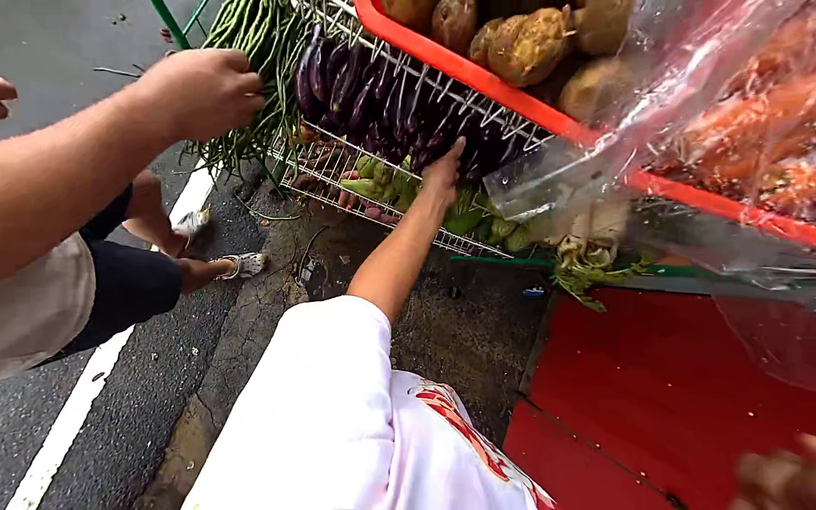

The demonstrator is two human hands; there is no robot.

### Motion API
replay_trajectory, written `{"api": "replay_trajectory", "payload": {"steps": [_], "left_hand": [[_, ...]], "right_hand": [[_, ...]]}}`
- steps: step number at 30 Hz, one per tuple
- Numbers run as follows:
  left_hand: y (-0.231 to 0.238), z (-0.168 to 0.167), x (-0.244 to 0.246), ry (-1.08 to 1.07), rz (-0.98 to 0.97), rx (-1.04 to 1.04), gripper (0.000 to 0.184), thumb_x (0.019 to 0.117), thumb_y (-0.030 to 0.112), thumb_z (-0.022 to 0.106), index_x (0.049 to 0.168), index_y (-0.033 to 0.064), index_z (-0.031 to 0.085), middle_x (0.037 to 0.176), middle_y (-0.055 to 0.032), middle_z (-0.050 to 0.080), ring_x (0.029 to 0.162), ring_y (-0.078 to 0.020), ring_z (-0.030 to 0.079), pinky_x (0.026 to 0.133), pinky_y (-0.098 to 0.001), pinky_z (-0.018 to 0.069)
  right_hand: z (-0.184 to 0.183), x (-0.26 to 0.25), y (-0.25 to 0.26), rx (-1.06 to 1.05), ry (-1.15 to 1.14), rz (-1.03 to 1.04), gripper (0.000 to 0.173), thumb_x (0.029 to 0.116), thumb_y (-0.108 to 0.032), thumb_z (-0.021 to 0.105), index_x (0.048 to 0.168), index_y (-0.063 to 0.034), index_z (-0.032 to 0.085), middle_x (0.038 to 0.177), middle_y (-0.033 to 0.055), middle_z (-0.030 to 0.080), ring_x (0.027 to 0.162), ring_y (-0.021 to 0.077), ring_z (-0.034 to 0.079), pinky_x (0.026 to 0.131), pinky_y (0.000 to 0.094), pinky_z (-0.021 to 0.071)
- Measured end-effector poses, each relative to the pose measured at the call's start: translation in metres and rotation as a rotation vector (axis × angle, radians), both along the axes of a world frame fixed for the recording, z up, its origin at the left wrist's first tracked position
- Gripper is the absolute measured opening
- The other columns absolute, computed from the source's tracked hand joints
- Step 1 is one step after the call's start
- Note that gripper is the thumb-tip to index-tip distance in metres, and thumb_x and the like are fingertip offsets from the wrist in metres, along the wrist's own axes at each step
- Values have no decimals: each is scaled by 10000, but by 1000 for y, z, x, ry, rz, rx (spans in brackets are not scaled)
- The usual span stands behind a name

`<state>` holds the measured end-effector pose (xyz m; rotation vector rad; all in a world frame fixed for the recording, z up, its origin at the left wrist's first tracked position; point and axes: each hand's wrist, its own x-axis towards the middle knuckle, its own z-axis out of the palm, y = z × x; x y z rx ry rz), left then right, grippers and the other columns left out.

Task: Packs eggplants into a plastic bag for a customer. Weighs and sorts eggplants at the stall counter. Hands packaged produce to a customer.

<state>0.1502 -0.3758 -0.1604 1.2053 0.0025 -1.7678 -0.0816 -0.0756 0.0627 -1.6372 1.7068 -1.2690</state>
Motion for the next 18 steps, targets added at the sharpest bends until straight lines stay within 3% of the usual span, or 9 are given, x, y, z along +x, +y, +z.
{"api": "replay_trajectory", "payload": {"steps": [2,6,8,11,14,16,18], "left_hand": [[-9,8,-3,23,30,39,630,1022,418,614,1445,-21,454,1386,-205,538,1174,-249,563,987,-403,492],[-14,15,-4,18,42,18,510,1063,397,538,1384,1,517,1318,-153,583,1091,-180,581,916,-334,496],[-13,15,-4,2,24,-11,480,1076,393,509,1360,6,535,1295,-126,595,1064,-148,578,895,-306,486],[-11,9,-2,-72,-71,-55,529,1080,441,476,1339,-11,567,1301,-129,617,1075,-162,592,910,-345,488],[-10,-3,7,-108,-165,-108,507,1065,403,527,1345,-18,567,1306,-150,614,1102,-195,603,945,-374,503],[4,-4,25,-170,-273,-192,466,1050,363,560,1375,29,563,1279,-135,629,1092,-195,613,942,-384,518],[28,-5,34,-233,-394,-265,414,1047,367,555,1370,110,580,1200,-66,667,1029,-157,639,878,-366,548]], "right_hand": [[-29,-1,3,136,-91,-124,232,1055,-68,441,1051,-161,654,671,-205,588,523,-68,488,519,131,429],[-71,0,1,174,-190,-302,245,1020,-19,430,975,-150,632,576,-205,516,437,-68,415,441,116,379],[-81,1,-5,201,-211,-322,233,1019,-19,430,972,-137,626,575,-201,502,432,-66,403,436,115,372],[-92,4,-15,200,-223,-286,218,1010,-30,454,983,-125,649,602,-197,523,441,-67,407,434,112,370],[-97,7,-24,214,-222,-247,182,1000,-48,489,1004,-120,656,652,-194,554,463,-68,417,450,111,378],[-96,6,-23,232,-202,-264,136,988,-59,531,1032,-83,658,696,-180,567,493,-72,421,475,117,385],[-95,-10,-14,220,-195,-350,119,983,-67,565,1048,-50,664,684,-158,557,502,-64,419,492,133,389]]}}
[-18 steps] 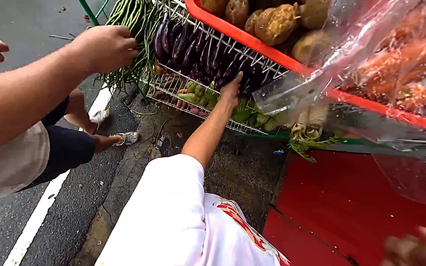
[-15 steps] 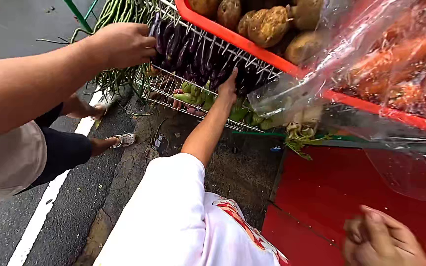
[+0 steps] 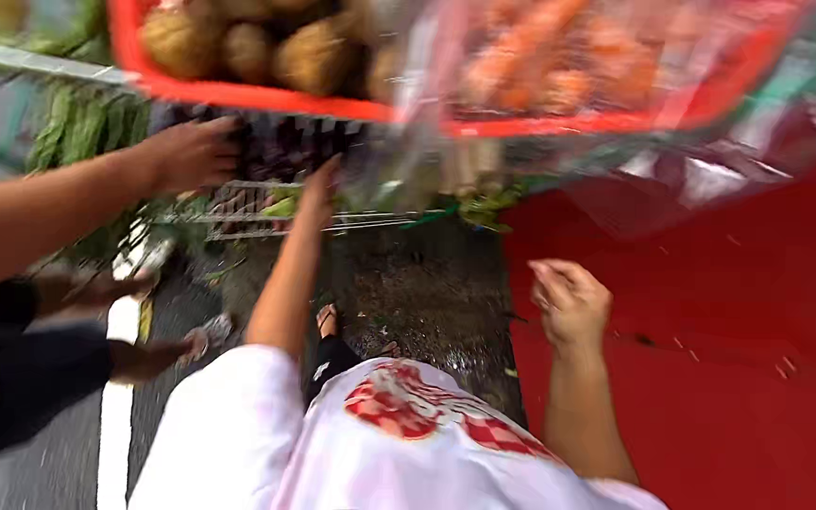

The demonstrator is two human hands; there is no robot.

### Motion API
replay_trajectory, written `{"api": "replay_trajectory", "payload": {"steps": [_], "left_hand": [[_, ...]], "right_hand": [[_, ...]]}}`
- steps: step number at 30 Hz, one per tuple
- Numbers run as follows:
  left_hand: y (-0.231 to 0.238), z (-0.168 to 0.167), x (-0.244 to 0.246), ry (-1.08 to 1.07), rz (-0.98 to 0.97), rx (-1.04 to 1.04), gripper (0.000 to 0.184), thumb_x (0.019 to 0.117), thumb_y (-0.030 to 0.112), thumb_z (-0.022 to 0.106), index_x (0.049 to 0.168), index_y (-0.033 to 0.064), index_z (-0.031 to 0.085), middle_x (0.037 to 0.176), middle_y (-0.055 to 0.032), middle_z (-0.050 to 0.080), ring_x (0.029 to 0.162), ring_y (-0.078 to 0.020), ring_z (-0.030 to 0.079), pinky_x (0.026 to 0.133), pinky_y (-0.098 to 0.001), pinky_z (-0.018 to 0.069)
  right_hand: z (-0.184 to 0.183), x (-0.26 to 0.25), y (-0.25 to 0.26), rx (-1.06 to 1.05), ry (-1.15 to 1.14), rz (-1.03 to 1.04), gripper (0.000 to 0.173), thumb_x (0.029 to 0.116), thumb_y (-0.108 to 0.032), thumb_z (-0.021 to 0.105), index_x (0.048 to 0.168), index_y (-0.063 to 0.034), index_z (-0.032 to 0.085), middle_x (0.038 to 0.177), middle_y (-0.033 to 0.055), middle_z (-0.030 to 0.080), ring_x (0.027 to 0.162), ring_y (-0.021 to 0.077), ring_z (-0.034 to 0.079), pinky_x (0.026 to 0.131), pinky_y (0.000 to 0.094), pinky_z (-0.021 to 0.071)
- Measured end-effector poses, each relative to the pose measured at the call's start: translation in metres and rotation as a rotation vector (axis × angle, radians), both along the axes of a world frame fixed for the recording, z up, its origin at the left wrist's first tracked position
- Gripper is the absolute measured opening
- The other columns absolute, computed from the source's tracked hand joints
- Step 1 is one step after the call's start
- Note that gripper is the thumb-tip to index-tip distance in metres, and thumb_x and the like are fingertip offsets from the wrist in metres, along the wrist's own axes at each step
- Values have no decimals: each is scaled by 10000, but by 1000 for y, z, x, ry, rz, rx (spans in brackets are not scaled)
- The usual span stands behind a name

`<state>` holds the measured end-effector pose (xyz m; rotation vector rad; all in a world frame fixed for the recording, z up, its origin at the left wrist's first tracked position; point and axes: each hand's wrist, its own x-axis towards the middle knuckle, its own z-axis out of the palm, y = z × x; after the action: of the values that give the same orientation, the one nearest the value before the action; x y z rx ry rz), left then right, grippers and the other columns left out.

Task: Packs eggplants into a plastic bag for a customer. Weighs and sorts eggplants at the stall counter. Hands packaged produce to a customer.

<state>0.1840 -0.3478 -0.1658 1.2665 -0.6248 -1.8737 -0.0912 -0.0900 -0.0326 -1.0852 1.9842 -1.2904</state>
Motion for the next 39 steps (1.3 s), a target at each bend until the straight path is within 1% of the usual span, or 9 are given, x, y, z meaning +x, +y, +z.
{"api": "replay_trajectory", "payload": {"steps": [4,8,14,18,22,29,31,34,39], "left_hand": [[44,-4,18,-89,-50,102,317,1076,312,454,1313,120,542,1087,-16,657,895,-119,644,757,-333,553],[102,-1,8,-276,-31,198,230,1099,287,392,1129,134,561,809,66,578,642,-35,559,586,-236,504],[184,1,-58,-535,-284,161,176,1069,231,506,1111,80,585,784,42,555,598,-20,513,530,-197,438],[232,20,-140,-588,-305,-13,130,1045,174,549,1046,51,588,777,51,520,561,17,443,503,-152,371],[286,53,-234,-583,-346,-161,220,1036,135,555,1154,-48,581,1004,-47,586,815,-31,529,760,-228,457],[362,115,-385,-449,-868,-381,333,1026,201,583,1235,-54,622,1200,-215,635,1086,-275,622,953,-456,504],[360,144,-419,-400,-994,-455,449,1055,302,513,1360,-23,563,1328,-209,615,1238,-287,592,1056,-484,471],[341,174,-443,-383,-1027,-565,524,1090,346,384,1425,-36,511,1377,-197,608,1296,-260,576,1118,-450,443],[279,199,-420,-641,-869,-577,621,1118,409,244,1286,-74,597,1264,-205,647,1187,-231,611,1064,-453,453]], "right_hand": [[12,-81,39,12,180,-345,207,1015,-153,604,1149,-5,660,747,-34,570,550,11,467,534,203,437],[56,-202,101,279,525,-638,396,1064,-253,552,1315,45,619,1185,273,676,1079,369,667,986,527,506],[106,-360,166,774,656,-792,581,1025,-360,614,1470,-3,504,1398,358,541,1284,586,511,978,787,383],[99,-446,196,959,652,-754,697,948,-371,734,1441,61,498,1423,389,492,1264,608,508,949,790,403],[99,-493,207,1050,629,-641,613,894,-379,789,1250,96,637,1413,358,513,1248,570,535,938,764,434],[125,-426,210,931,524,-218,629,895,-575,727,1014,42,714,1212,273,648,1127,465,629,902,688,480],[132,-421,216,701,361,-107,629,958,-614,618,1074,-7,733,1128,207,689,1053,367,660,901,591,507],[108,-440,233,-73,-324,10,705,1092,-498,105,1191,-79,663,681,-66,509,526,44,442,497,214,409],[89,-467,238,-387,-1077,92,1004,913,-842,40,1242,-117,652,920,37,725,710,131,675,608,265,568]]}}
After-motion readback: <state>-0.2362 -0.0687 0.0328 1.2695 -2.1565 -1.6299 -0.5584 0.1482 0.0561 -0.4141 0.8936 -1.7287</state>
